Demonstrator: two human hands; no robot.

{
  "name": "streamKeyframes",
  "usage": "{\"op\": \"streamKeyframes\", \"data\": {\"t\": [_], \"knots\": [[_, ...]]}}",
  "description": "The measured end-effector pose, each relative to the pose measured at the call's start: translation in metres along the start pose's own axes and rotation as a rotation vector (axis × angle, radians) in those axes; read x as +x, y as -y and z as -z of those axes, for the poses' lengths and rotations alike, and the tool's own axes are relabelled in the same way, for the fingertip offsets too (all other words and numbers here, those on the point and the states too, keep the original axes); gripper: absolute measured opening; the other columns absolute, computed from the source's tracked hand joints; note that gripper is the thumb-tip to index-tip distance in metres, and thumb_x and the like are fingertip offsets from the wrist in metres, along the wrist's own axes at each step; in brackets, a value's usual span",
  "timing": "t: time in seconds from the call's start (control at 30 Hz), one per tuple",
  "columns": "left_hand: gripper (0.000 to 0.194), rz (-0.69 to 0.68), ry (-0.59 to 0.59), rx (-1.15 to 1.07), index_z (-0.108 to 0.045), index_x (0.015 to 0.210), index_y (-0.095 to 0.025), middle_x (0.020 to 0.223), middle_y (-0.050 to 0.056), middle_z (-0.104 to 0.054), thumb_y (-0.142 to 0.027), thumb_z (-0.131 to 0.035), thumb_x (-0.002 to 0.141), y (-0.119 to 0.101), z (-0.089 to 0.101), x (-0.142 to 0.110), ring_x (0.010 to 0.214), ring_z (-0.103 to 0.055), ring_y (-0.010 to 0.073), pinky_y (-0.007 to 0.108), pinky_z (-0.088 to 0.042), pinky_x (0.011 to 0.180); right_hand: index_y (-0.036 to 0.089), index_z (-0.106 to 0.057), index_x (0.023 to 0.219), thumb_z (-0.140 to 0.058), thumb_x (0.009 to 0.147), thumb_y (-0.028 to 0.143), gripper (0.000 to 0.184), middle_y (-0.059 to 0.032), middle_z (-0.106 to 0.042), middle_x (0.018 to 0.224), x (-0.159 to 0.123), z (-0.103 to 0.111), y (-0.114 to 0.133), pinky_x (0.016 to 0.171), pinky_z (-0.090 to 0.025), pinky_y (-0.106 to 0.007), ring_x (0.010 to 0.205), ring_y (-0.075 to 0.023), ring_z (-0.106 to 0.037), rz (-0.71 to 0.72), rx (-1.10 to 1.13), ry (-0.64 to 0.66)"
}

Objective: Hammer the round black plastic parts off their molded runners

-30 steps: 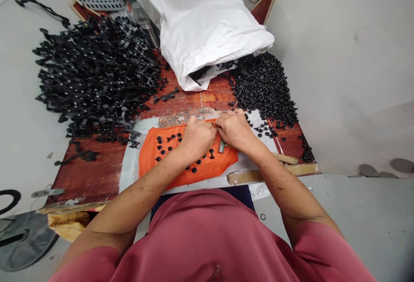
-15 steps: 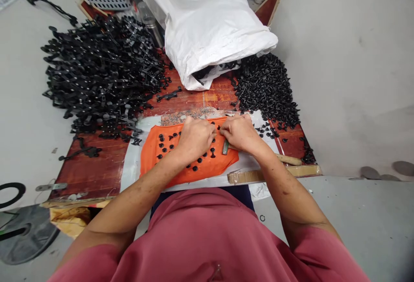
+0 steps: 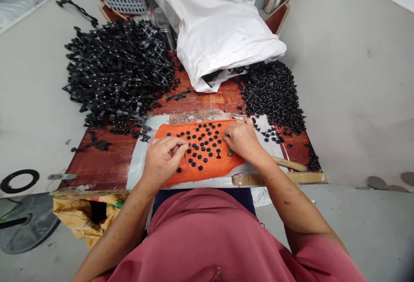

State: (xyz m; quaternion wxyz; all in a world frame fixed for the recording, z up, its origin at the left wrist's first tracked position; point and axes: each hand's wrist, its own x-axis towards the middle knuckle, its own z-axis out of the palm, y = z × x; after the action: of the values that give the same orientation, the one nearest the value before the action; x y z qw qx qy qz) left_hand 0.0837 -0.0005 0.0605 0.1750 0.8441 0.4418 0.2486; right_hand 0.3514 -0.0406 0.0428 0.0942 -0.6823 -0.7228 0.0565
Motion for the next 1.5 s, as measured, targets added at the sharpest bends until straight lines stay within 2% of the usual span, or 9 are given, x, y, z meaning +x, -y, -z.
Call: {"op": "streamKeyframes", "data": {"t": [0.13,0.3,0.43,0.67,0.77,0.9,1.1,1.4,1.5], "knots": [[0.018,0.086,-0.120,-0.021,-0.074,0.084,-0.024,0.066,-0.003,-0.066,-0.034,-0.061,0.091,0.017,0.011,-0.013,0.061,-0.055,0.0135,0.030,-0.045,0.073,0.021,-0.076,0.078,-0.061,0.092,0.020,0.020,-0.0052,-0.076,0.086,-0.007,0.002,-0.004,0.086,-0.023,-0.041,0.088,-0.0234,-0.054,0.002,0.009,-0.022],[0.019,0.208,-0.247,-0.070,-0.075,0.088,-0.021,0.067,-0.003,-0.065,-0.035,-0.063,0.090,0.039,0.016,-0.032,0.059,-0.053,0.0118,0.027,-0.044,0.068,0.022,-0.077,0.084,-0.062,0.094,0.021,0.018,-0.0051,-0.077,0.088,-0.009,0.004,-0.010,0.092,-0.027,-0.042,0.090,-0.0247,-0.057,0.005,0.029,-0.194],[0.024,0.304,-0.287,-0.099,-0.074,0.087,-0.019,0.061,-0.004,-0.059,-0.038,-0.061,0.089,0.056,0.013,-0.050,0.056,-0.050,0.0118,0.026,-0.041,0.061,0.023,-0.077,0.089,-0.061,0.097,0.026,0.019,-0.0041,-0.076,0.087,-0.030,0.002,-0.010,0.092,-0.033,-0.041,0.087,-0.0232,-0.060,0.058,0.074,-0.336],[0.023,0.273,-0.112,0.025,-0.072,0.083,-0.020,0.069,0.000,-0.065,-0.033,-0.055,0.092,0.069,0.008,-0.075,0.066,-0.058,0.0154,0.028,-0.042,0.067,0.023,-0.077,0.099,-0.062,0.098,0.026,0.015,-0.0064,-0.076,0.086,-0.110,-0.025,-0.015,0.080,-0.046,-0.038,0.078,-0.0224,-0.064,0.027,0.194,-0.551],[0.023,0.184,-0.088,0.079,-0.072,0.084,-0.020,0.069,0.001,-0.062,-0.033,-0.055,0.093,0.065,0.008,-0.060,0.070,-0.058,0.0166,0.029,-0.042,0.071,0.023,-0.075,0.099,-0.062,0.097,0.022,0.013,-0.0057,-0.077,0.087,-0.130,-0.041,-0.009,0.081,-0.048,-0.039,0.079,-0.0222,-0.066,0.062,0.228,-0.579],[0.022,0.097,-0.041,0.160,-0.077,0.093,-0.021,0.081,0.004,-0.069,-0.030,-0.058,0.091,0.063,0.007,-0.015,0.078,-0.061,0.0189,0.031,-0.043,0.076,0.023,-0.076,0.098,-0.062,0.097,0.024,0.014,-0.0055,-0.076,0.084,-0.135,-0.060,-0.003,0.080,-0.048,-0.039,0.078,-0.0223,-0.066,0.044,0.222,-0.591],[0.020,-0.027,0.178,0.326,-0.081,0.092,-0.024,0.090,0.007,-0.075,-0.029,-0.062,0.086,0.068,0.002,0.044,0.090,-0.064,0.0228,0.034,-0.039,0.081,0.024,-0.076,0.097,-0.062,0.097,0.025,0.014,-0.0053,-0.075,0.083,-0.130,-0.078,-0.003,0.077,-0.046,-0.038,0.076,-0.0222,-0.064,0.031,0.196,-0.591],[0.021,-0.047,0.375,0.287,-0.076,0.075,-0.023,0.075,0.001,-0.073,-0.033,-0.060,0.084,0.078,-0.002,0.058,0.075,-0.059,0.0176,0.033,-0.034,0.075,0.023,-0.076,0.100,-0.065,0.096,0.024,0.012,-0.0051,-0.075,0.085,-0.130,-0.079,-0.004,0.079,-0.046,-0.038,0.079,-0.0227,-0.062,0.019,0.120,-0.568],[0.021,-0.008,0.295,0.344,-0.075,0.077,-0.022,0.081,0.003,-0.074,-0.033,-0.059,0.084,0.082,0.005,0.062,0.080,-0.061,0.0199,0.033,-0.034,0.076,0.023,-0.076,0.100,-0.065,0.095,0.024,0.012,-0.0053,-0.074,0.084,-0.129,-0.078,-0.001,0.079,-0.046,-0.039,0.078,-0.0230,-0.062,0.008,0.123,-0.563]]}}
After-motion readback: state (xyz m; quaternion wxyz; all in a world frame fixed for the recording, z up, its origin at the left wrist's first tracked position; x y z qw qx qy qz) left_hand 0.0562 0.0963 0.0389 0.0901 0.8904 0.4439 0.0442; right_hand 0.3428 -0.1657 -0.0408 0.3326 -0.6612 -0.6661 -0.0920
